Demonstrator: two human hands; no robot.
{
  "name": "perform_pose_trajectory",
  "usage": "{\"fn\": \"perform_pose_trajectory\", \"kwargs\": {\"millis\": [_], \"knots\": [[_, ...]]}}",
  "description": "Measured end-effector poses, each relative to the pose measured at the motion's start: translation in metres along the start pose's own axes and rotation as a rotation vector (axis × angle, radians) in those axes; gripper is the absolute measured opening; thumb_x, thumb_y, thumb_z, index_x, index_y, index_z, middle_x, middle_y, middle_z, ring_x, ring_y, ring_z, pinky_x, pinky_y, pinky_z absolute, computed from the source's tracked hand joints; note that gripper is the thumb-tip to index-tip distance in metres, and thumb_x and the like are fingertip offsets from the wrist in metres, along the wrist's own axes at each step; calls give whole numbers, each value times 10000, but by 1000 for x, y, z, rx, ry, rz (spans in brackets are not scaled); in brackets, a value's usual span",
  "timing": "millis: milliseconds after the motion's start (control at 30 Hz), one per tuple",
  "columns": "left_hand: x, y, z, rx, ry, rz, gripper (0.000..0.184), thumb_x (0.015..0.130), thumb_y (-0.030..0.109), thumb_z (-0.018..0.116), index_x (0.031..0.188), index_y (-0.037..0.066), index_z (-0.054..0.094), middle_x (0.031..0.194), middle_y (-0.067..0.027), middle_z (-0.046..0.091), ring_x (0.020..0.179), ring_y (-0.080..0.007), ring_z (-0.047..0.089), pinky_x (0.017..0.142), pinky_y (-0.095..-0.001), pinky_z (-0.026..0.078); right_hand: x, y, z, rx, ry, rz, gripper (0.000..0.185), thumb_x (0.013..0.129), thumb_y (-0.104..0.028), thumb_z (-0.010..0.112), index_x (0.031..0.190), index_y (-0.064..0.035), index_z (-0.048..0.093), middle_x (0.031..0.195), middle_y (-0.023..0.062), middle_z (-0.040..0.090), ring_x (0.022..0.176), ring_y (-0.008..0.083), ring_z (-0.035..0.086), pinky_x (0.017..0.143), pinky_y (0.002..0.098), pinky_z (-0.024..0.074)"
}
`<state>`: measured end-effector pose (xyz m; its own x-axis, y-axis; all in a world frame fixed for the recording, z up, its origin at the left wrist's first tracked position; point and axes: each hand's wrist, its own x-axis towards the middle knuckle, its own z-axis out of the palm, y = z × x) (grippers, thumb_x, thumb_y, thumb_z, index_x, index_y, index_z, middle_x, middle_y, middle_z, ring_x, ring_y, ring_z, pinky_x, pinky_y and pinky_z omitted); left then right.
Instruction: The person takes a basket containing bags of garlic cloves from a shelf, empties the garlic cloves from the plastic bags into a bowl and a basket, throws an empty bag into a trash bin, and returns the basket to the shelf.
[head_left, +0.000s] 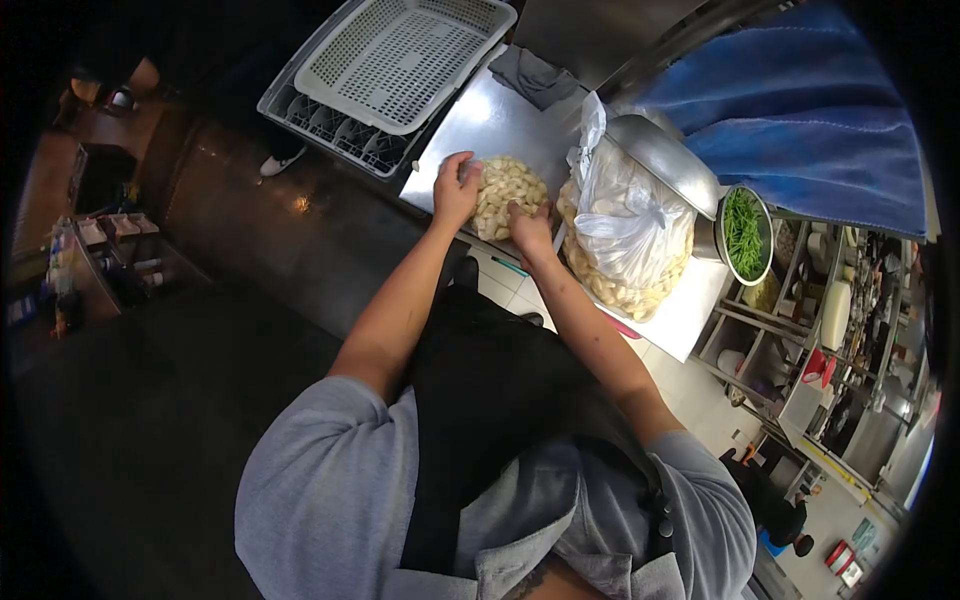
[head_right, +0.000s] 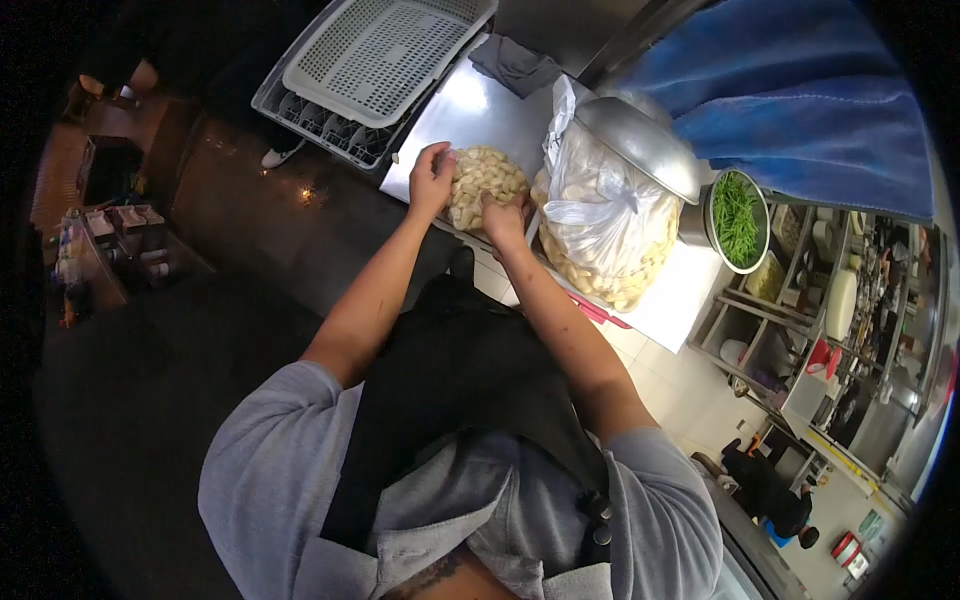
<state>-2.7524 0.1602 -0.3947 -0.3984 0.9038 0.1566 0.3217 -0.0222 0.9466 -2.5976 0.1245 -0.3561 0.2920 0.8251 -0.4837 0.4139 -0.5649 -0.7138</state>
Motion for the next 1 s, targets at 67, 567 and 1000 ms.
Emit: {"fn": "perform_pose_trajectory", "kwargs": {"millis": [67, 567, 1000], "knots": [[-1, 1, 7, -126, -199, -47, 331, 971, 232, 691, 1220, 19, 645, 1159, -157, 679, 1030, -249, 678, 893, -355, 530, 2, 0, 0, -7, 4, 4, 934, 897, -359, 679, 1571, 61, 188, 1561, 297, 327, 1468, 396, 310, 1190, 404, 286], [-10, 1, 14, 328, -272, -31, 409, 946, 333, 689, 1168, -9, 659, 1200, -220, 629, 1140, -387, 570, 982, -442, 463, 11, 14, 3, 465, -129, 126, 682, 968, -265, 600, 1553, -146, 272, 1417, 154, 507, 1258, 278, 537, 971, 490, 471], [-21, 92, 31, -109, -292, 392, 212, 978, 179, 664, 1108, 18, 619, 1037, -195, 686, 933, -322, 678, 821, -390, 527, -3, -36, -7, 1516, -221, 178, 446, 1059, -399, 406, 1346, -91, 551, 1288, 119, 607, 1188, 263, 590, 1005, 406, 481]]}}
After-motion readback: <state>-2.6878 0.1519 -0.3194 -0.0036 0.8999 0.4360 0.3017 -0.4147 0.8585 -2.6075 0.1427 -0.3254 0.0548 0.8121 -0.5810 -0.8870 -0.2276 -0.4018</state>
